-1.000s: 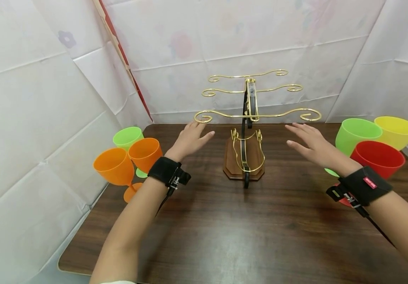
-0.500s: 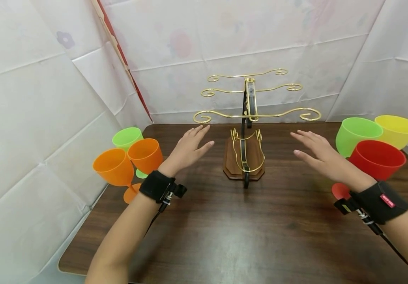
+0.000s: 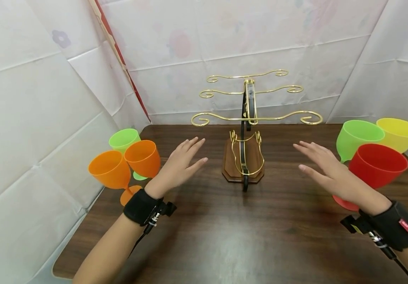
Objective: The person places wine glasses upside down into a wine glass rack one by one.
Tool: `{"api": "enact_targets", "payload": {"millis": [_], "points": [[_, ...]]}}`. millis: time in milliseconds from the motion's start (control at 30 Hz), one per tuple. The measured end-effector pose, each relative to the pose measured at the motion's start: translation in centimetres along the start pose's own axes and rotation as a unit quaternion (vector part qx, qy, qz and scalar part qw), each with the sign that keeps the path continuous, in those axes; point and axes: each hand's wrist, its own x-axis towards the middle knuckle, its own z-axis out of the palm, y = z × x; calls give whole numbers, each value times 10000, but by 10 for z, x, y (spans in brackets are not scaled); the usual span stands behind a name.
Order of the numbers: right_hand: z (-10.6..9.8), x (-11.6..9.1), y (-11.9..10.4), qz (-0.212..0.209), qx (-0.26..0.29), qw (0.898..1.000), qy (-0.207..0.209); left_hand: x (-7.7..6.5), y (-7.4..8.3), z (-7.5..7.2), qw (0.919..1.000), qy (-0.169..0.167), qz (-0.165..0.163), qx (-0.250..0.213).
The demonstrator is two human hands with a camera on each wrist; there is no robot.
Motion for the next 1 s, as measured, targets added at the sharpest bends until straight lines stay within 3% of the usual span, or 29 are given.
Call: {"api": "enact_targets", "payload": {"millis": [200,567,867,1000], "points": [[0,-17,-1,-85,112,9999,74,-21,2,0,9999,47,50,-122],[4,-49,-7,132,266,9994,157,-60,4,-2,9992,123,43,-373],[5,-64,-12,105,290,9994,155,-85,4,-1,9976,351,-27,-600],[8,-70,-12,70,289,9994,171,-97,2,-5,9965,634,22,-552]]}}
